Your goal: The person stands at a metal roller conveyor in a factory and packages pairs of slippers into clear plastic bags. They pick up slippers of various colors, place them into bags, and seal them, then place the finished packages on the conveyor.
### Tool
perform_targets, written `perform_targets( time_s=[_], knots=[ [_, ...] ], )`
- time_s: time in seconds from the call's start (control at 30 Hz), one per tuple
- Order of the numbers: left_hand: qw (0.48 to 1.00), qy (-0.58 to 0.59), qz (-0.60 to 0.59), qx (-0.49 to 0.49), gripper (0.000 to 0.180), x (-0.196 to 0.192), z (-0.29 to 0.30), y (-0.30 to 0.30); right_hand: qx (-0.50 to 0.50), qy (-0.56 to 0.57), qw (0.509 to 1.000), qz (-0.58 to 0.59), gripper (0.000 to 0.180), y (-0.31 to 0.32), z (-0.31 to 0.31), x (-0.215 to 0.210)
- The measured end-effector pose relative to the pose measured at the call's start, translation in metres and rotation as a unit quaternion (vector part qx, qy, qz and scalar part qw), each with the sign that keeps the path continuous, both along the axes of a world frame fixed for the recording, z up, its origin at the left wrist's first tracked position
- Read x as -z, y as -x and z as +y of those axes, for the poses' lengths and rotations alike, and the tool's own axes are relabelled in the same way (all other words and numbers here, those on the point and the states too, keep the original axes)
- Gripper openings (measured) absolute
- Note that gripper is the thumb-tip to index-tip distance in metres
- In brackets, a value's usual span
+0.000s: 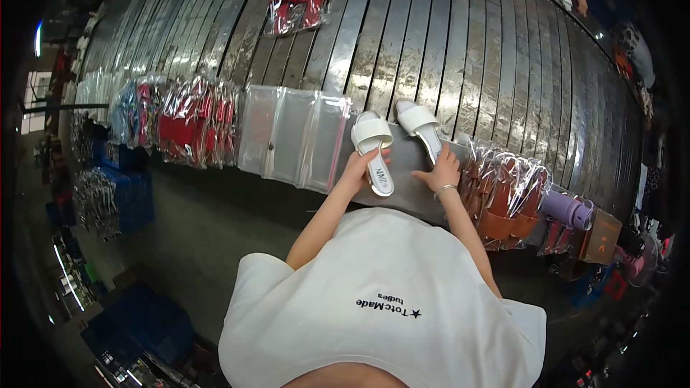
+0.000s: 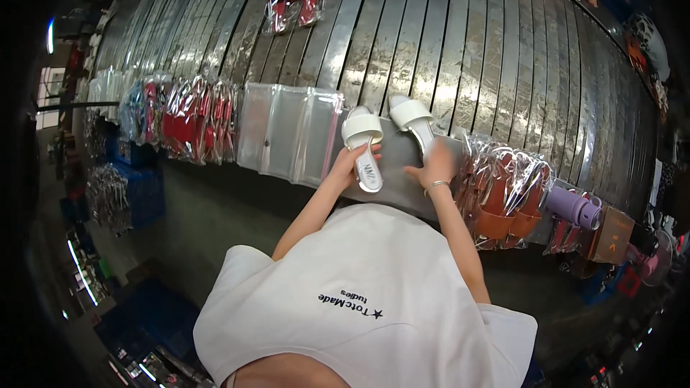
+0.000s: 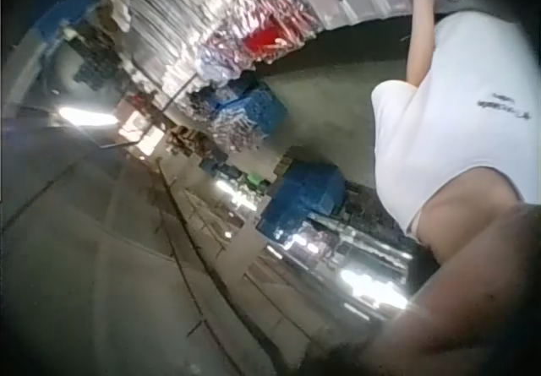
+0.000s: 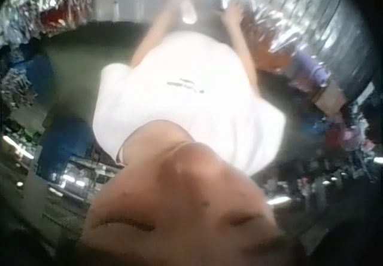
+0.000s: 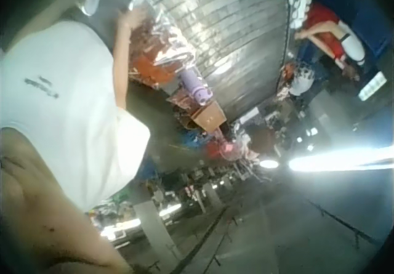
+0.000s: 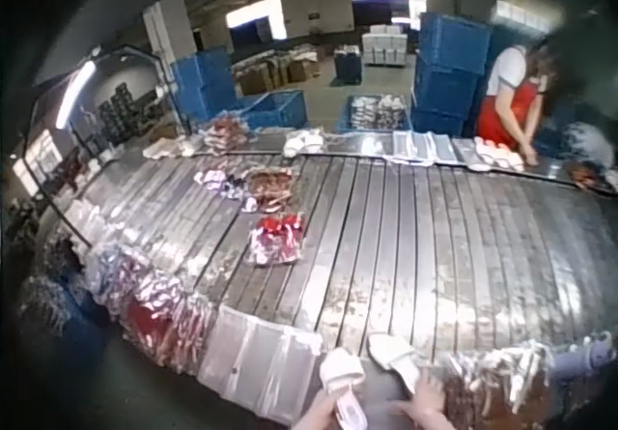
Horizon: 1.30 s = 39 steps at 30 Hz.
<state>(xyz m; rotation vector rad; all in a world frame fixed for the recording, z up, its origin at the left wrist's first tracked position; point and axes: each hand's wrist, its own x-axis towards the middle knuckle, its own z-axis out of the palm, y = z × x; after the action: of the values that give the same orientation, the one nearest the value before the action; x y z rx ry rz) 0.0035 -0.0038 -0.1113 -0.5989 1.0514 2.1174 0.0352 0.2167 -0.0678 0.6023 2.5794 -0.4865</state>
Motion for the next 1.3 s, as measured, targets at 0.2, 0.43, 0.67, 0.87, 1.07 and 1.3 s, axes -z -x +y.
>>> perform_targets(
  time_s=[0.2, 0.43, 0.67, 0.87, 1.07, 1.3],
  knots=[
    [0.966, 0.186, 0.158, -0.086, 0.035, 0.029, 0.005, -0.02, 0.169, 0.373, 0.909, 0.08, 0.062, -0.011, -0.018, 0.052],
    [0.932, 0.167, 0.321, -0.008, 0.042, 0.003, -0.085, 0.02, 0.091, 0.414, 0.859, 0.286, 0.054, 0.008, -0.097, -0.023],
    [0.68, 0.549, 0.486, 0.013, 0.017, 0.035, -0.135, 0.033, -0.138, 0.162, 0.977, -0.026, 0.065, 0.008, -0.068, 0.017],
    [0.652, 0.51, 0.561, 0.009, 0.015, -0.038, -0.148, 0.042, -0.108, 0.302, 0.947, 0.017, 0.069, -0.004, -0.099, -0.012],
    [0.636, 0.477, 0.599, 0.099, 0.021, -0.095, -0.143, 0.035, 0.0, 0.369, 0.927, 0.064, 0.065, 0.015, -0.136, -0.014],
    [0.49, 0.437, 0.736, 0.164, 0.029, -0.137, -0.039, -0.006, 0.001, 0.405, 0.856, 0.321, 0.068, 0.034, -0.11, -0.028]
  ],
)
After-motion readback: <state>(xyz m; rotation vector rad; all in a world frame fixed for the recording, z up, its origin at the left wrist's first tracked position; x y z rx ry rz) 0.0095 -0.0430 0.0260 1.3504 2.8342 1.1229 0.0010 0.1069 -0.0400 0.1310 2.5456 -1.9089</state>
